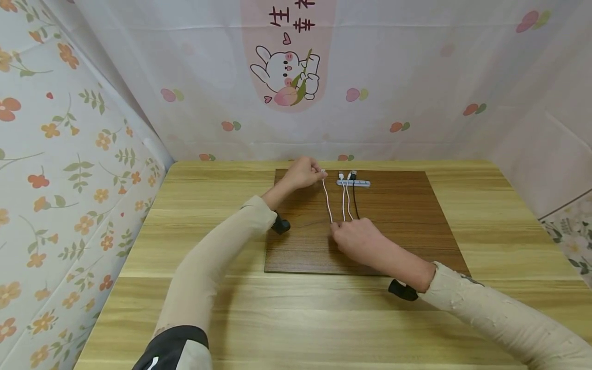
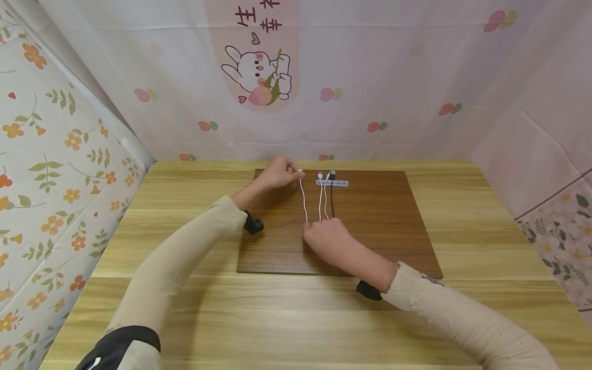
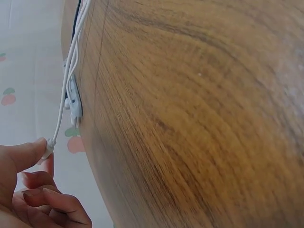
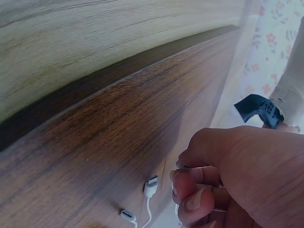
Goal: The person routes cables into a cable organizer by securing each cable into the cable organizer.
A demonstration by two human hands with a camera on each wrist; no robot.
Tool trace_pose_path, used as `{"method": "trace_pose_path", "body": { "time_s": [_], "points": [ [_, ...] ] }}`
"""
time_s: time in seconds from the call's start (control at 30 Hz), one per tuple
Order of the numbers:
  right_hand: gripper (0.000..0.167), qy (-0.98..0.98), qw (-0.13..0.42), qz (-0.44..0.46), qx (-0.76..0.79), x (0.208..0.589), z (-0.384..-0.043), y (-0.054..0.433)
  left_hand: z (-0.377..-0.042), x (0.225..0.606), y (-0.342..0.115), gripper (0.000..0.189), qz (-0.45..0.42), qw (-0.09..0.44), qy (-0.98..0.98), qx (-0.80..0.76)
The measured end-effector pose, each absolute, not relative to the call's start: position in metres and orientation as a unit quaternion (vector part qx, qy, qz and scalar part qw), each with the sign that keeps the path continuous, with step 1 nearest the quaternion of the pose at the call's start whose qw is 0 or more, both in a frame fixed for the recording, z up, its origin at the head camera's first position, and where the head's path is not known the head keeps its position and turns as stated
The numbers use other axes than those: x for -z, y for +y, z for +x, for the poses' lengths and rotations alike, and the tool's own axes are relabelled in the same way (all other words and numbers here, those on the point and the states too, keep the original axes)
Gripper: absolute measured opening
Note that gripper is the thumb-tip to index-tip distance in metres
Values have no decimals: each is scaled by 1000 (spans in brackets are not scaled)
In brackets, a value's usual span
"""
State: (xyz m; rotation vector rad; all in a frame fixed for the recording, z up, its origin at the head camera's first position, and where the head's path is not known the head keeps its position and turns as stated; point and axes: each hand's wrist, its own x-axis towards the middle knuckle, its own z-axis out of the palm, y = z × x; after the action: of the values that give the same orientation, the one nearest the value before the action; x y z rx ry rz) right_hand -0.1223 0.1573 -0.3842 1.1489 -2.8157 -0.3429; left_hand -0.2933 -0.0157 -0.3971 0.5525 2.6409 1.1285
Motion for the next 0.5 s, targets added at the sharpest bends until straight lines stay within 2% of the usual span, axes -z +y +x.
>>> {"method": "trace_pose_path", "body": {
  "time_s": [0.23,0.5],
  "points": [
    [14,-921,50,373,100,386,-123,162,-295,397,-10,22,182,108,901,-379],
    [22,-927,71,357,86,391,-123,168,-293,389,0,23,190,104,899,-380]
  ]
}}
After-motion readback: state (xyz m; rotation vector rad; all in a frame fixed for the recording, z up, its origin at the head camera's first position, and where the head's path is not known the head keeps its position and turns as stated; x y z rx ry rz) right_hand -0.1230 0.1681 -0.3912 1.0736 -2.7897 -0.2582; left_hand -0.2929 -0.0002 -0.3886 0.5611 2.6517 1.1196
